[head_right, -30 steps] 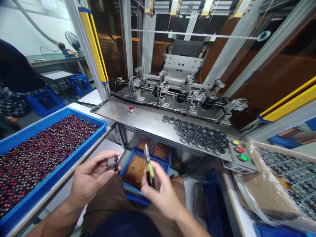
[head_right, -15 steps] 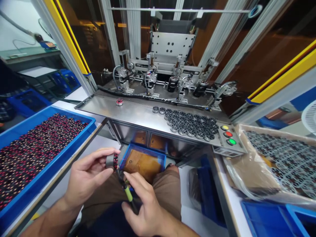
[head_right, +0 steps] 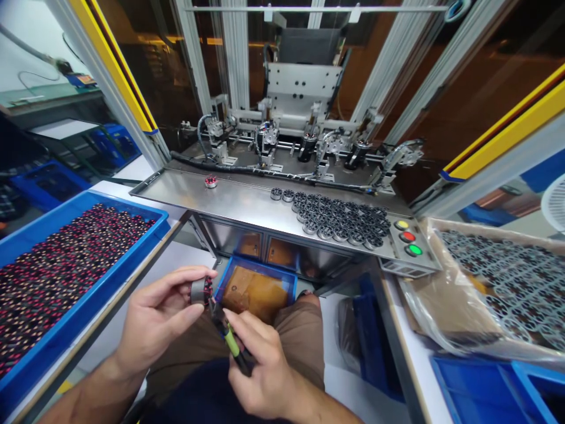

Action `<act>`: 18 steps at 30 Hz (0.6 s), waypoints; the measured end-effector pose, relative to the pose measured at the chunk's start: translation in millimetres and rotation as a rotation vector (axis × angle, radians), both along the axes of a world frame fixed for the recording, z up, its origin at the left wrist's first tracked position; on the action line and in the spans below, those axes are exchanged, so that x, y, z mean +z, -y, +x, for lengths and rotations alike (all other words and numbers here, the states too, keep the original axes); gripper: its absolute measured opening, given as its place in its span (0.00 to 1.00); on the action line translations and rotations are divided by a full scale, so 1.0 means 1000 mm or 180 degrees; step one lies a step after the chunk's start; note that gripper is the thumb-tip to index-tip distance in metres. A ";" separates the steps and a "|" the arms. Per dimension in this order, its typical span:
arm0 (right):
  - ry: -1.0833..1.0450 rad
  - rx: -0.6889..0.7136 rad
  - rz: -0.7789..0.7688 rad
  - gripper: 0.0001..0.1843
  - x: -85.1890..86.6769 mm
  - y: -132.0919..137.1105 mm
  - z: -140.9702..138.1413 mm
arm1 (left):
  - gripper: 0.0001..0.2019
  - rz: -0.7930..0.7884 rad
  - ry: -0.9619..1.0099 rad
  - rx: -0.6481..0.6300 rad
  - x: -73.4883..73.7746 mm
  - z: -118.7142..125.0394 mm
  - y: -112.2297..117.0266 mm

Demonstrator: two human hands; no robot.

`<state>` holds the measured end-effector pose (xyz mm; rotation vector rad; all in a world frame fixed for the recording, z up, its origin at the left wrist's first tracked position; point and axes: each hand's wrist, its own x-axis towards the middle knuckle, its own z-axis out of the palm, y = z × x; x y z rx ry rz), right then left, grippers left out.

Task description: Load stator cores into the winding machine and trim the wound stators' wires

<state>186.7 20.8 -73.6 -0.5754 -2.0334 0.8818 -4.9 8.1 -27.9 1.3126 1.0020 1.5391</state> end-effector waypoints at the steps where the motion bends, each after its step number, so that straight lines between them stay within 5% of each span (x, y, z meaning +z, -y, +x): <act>1: -0.0025 -0.0046 0.0009 0.38 -0.001 0.000 0.000 | 0.18 0.0010 0.0025 -0.0019 0.000 0.000 0.000; 7: -0.0132 0.0032 -0.0024 0.43 -0.007 0.001 0.000 | 0.11 0.0299 -0.0062 0.0100 0.000 0.000 -0.002; 18: -0.0211 0.0116 0.0076 0.43 -0.005 0.000 -0.003 | 0.14 0.0475 -0.0468 0.0249 0.001 0.001 0.006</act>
